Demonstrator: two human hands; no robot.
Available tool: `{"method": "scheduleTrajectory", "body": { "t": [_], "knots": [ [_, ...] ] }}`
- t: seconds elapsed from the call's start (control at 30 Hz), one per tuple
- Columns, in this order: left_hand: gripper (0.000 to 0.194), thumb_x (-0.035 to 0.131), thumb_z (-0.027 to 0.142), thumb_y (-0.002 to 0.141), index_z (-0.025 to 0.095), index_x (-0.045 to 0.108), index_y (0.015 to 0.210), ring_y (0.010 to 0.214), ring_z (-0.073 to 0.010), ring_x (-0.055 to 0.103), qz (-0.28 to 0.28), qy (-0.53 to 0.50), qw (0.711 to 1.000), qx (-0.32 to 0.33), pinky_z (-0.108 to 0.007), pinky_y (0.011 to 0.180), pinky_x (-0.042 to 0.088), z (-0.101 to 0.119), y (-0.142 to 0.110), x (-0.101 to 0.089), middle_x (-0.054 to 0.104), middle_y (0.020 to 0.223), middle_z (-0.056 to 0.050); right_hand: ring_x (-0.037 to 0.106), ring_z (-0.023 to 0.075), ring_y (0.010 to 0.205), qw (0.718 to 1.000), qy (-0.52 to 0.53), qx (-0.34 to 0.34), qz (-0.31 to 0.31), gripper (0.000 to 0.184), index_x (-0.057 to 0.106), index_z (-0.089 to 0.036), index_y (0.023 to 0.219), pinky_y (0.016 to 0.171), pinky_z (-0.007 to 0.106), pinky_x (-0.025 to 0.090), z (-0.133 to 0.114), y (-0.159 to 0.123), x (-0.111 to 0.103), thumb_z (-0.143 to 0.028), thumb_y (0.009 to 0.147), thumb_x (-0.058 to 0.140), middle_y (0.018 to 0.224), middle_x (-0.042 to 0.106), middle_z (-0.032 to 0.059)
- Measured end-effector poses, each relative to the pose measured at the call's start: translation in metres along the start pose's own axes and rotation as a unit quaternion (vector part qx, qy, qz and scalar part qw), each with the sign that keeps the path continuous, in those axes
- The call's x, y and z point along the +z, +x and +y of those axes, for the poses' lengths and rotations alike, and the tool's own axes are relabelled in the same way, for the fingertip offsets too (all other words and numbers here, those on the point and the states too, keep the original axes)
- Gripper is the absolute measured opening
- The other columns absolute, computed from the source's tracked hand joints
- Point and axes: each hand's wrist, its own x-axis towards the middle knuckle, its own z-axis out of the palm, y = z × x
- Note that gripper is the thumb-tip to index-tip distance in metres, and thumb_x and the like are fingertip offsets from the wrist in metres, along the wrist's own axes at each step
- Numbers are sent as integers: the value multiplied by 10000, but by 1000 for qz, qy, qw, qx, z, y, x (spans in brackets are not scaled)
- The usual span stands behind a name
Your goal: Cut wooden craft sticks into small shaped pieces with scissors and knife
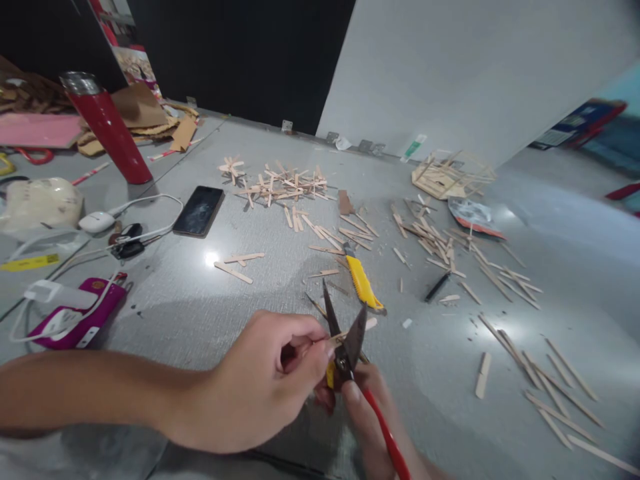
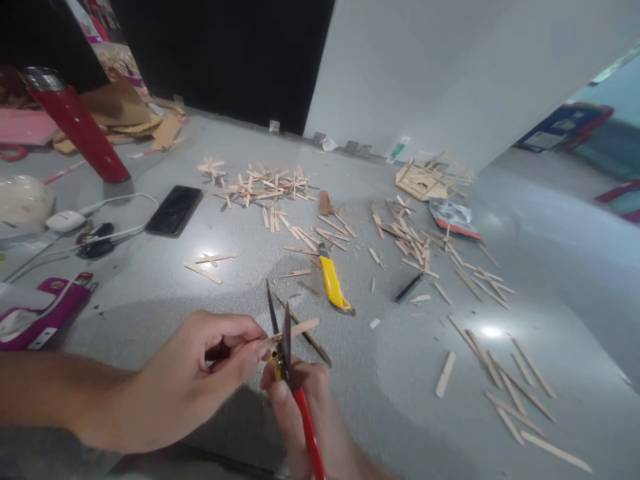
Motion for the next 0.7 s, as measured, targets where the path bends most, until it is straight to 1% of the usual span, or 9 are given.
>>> {"method": "scheduleTrajectory", "body": {
  "t": [0.1, 0.2, 0.3, 0.4, 0.53, 0.7],
  "knots": [
    [325, 509, 276, 994, 163, 488, 690, 537, -69, 348, 5, 7, 1000, 3, -178, 463, 254, 0, 0, -1, 408, 594, 60, 492, 158, 606, 1000, -6, 11, -14, 598, 571, -194, 739, 554, 291, 451, 0, -1, -2, -747, 945, 475, 667, 521, 16],
    [338, 511, 272, 994, 167, 462, 677, 549, -71, 337, 11, 21, 1000, 5, -177, 470, 260, 0, 0, -3, 397, 593, 62, 482, 154, 591, 1000, -9, 21, -20, 596, 590, -187, 765, 527, 285, 431, -2, -2, -3, -737, 958, 466, 659, 502, 10],
    [335, 499, 271, 1003, 164, 471, 687, 558, -72, 344, 11, 25, 1000, 9, -176, 475, 265, 1, -1, -3, 409, 602, 60, 478, 155, 588, 1000, -5, 27, -15, 595, 614, -181, 787, 525, 291, 424, -4, -2, -3, -735, 955, 480, 659, 513, 16],
    [331, 494, 268, 1008, 160, 492, 695, 556, -71, 349, 9, 24, 1000, 10, -176, 472, 265, 1, 0, -2, 437, 603, 56, 458, 154, 582, 999, 3, 32, -20, 617, 626, -176, 766, 516, 289, 406, -7, -1, -2, -751, 940, 488, 639, 502, 14],
    [321, 498, 260, 1004, 158, 502, 701, 555, -71, 360, 11, 24, 1000, 7, -178, 472, 268, 1, 0, -2, 459, 605, 52, 454, 148, 575, 999, -12, 34, -23, 618, 632, -164, 757, 513, 280, 407, -9, 0, -2, -725, 963, 470, 625, 501, 14],
    [324, 494, 256, 1004, 158, 497, 695, 552, -71, 356, 11, 26, 1000, 12, -181, 474, 267, 0, -1, -2, 447, 602, 54, 474, 153, 585, 1000, -11, 21, -16, 594, 634, -170, 765, 506, 277, 423, -5, -2, -3, -709, 967, 486, 647, 518, 21]
  ]
}}
